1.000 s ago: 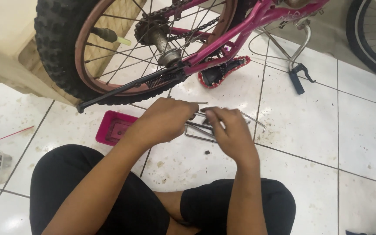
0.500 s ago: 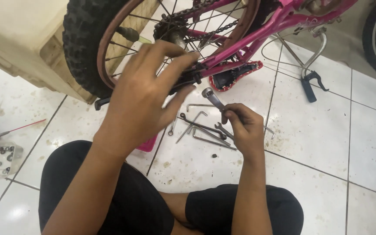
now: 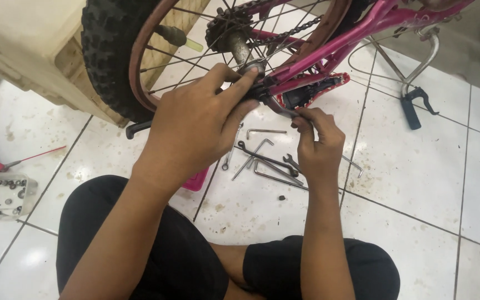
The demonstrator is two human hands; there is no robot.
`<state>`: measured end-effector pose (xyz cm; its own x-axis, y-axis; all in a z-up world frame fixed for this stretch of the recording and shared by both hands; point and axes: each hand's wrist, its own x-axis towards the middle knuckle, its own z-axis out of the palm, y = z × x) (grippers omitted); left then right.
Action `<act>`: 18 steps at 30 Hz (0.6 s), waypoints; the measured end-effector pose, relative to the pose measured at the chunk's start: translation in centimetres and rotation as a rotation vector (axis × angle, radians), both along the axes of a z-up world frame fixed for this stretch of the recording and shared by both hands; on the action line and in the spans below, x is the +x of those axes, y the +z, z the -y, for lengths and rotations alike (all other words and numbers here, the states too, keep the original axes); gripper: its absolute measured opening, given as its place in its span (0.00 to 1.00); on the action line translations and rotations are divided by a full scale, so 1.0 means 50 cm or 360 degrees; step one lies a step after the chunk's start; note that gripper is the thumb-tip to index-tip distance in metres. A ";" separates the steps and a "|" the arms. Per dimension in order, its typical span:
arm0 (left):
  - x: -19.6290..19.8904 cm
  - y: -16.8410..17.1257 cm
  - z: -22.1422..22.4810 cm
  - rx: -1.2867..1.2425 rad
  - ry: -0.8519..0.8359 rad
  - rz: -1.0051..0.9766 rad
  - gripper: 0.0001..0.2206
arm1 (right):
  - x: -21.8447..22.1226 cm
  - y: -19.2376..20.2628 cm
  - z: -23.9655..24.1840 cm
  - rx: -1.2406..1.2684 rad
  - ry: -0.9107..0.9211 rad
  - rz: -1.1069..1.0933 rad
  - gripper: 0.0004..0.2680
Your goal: Using various wrenches to loosen and remove nuts from a bicycle's rear wheel axle.
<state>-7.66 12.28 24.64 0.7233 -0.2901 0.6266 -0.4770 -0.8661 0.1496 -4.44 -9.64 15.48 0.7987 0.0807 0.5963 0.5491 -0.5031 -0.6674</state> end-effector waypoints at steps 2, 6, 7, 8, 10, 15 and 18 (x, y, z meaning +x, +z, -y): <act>-0.001 -0.004 0.005 0.0039 0.0025 -0.0025 0.19 | 0.008 0.003 0.008 -0.0019 0.0021 0.0013 0.07; 0.004 -0.014 0.023 0.0128 0.0184 0.0046 0.17 | 0.030 0.008 0.021 -0.0169 0.0010 0.0226 0.06; 0.005 -0.017 0.026 0.0128 0.0182 0.0043 0.17 | 0.028 0.017 0.021 -0.0170 0.0009 0.0222 0.06; 0.006 -0.019 0.030 0.0100 0.0194 0.0088 0.16 | 0.025 0.026 0.020 -0.0159 0.0024 0.0244 0.06; 0.011 -0.020 0.034 0.0073 0.0206 0.0145 0.14 | 0.028 0.037 0.019 -0.0148 0.0038 0.0279 0.06; 0.013 -0.026 0.038 -0.0017 0.0236 0.0146 0.12 | 0.032 0.027 0.011 -0.0140 -0.0123 0.0331 0.07; 0.013 -0.025 0.036 -0.0062 0.0217 0.0175 0.12 | 0.044 0.019 0.006 0.0052 -0.0020 0.0087 0.07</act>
<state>-7.01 10.48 23.37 0.6809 -0.1680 0.7128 -0.3708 -0.9184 0.1377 -2.26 -9.97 16.42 0.7657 0.0508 0.6412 0.5790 -0.4886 -0.6527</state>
